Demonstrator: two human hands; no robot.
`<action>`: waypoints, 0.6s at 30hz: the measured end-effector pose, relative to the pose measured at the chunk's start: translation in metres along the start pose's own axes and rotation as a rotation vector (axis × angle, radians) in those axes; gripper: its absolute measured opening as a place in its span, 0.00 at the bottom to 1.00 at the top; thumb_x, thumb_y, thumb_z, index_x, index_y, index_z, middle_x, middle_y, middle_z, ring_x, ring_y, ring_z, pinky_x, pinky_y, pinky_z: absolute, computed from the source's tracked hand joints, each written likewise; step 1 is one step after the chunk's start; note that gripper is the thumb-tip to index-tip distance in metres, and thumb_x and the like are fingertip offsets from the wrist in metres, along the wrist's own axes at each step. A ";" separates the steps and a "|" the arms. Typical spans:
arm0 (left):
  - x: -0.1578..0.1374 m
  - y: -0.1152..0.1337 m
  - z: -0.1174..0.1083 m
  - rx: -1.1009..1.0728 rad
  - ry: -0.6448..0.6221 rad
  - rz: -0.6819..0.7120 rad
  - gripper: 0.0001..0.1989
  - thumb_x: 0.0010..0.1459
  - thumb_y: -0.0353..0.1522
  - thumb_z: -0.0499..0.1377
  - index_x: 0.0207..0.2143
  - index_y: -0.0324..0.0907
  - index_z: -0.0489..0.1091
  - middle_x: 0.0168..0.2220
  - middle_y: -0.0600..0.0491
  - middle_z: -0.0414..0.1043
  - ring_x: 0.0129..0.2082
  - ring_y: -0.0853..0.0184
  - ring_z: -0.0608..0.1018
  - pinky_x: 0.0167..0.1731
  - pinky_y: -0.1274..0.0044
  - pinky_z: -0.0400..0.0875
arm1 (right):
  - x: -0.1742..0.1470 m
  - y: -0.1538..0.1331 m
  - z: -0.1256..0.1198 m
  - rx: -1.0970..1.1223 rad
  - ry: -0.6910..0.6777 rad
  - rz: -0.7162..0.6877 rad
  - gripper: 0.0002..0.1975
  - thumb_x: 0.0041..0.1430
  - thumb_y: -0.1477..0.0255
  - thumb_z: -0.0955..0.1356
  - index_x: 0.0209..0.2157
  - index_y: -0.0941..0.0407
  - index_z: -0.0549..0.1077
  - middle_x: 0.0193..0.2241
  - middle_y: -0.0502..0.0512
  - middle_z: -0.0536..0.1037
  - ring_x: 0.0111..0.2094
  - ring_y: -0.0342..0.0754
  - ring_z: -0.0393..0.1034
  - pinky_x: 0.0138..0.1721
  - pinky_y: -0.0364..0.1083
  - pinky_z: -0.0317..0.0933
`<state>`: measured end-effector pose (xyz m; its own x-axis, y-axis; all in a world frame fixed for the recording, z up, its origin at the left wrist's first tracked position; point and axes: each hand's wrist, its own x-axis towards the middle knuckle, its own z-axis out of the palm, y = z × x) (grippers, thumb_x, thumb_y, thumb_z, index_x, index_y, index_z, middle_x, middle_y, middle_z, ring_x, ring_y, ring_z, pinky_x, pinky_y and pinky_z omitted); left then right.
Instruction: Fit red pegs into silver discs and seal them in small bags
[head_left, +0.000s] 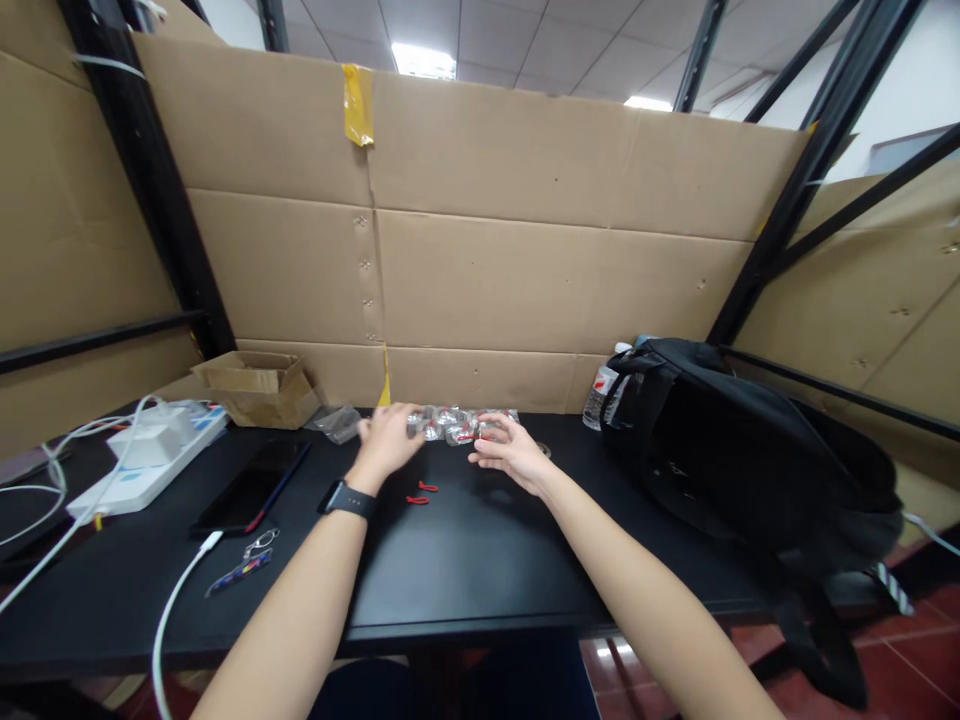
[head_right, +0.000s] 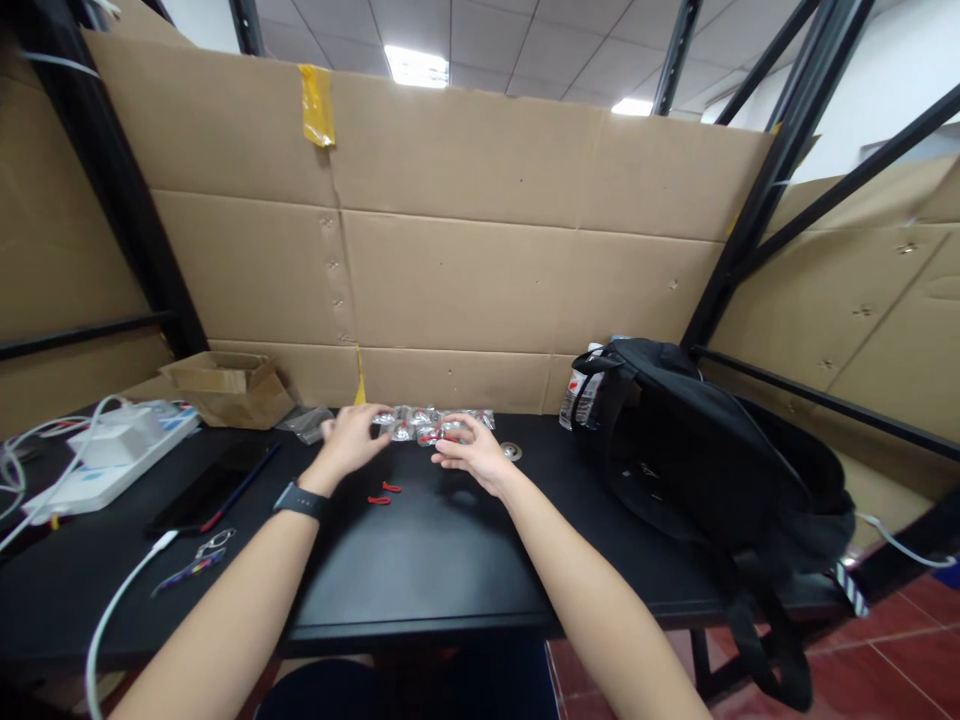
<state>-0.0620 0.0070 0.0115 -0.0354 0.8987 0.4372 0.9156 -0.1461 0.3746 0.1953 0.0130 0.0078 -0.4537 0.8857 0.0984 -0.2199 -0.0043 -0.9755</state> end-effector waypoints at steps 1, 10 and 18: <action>0.002 -0.014 -0.001 0.101 0.033 -0.114 0.22 0.56 0.38 0.61 0.53 0.48 0.71 0.57 0.43 0.71 0.57 0.46 0.67 0.53 0.56 0.60 | 0.000 -0.002 -0.002 -0.013 0.010 -0.008 0.30 0.45 0.67 0.80 0.49 0.50 0.70 0.42 0.52 0.76 0.34 0.48 0.81 0.37 0.44 0.73; 0.002 -0.085 -0.004 0.227 0.131 -0.617 0.13 0.57 0.37 0.57 0.39 0.43 0.78 0.53 0.41 0.73 0.55 0.43 0.64 0.49 0.55 0.56 | 0.002 -0.010 -0.021 -0.128 0.070 -0.049 0.28 0.46 0.65 0.79 0.48 0.51 0.70 0.45 0.54 0.77 0.33 0.45 0.79 0.32 0.41 0.70; -0.006 0.030 0.012 -0.054 0.063 0.010 0.07 0.57 0.33 0.58 0.34 0.48 0.76 0.43 0.51 0.79 0.54 0.55 0.70 0.51 0.63 0.54 | 0.010 -0.010 -0.031 -0.297 0.186 -0.170 0.29 0.39 0.62 0.80 0.44 0.55 0.74 0.42 0.56 0.79 0.37 0.47 0.76 0.33 0.43 0.69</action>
<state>-0.0291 0.0019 0.0104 -0.0536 0.8696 0.4909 0.8930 -0.1783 0.4132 0.2194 0.0361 0.0121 -0.2616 0.9314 0.2532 -0.0064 0.2606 -0.9654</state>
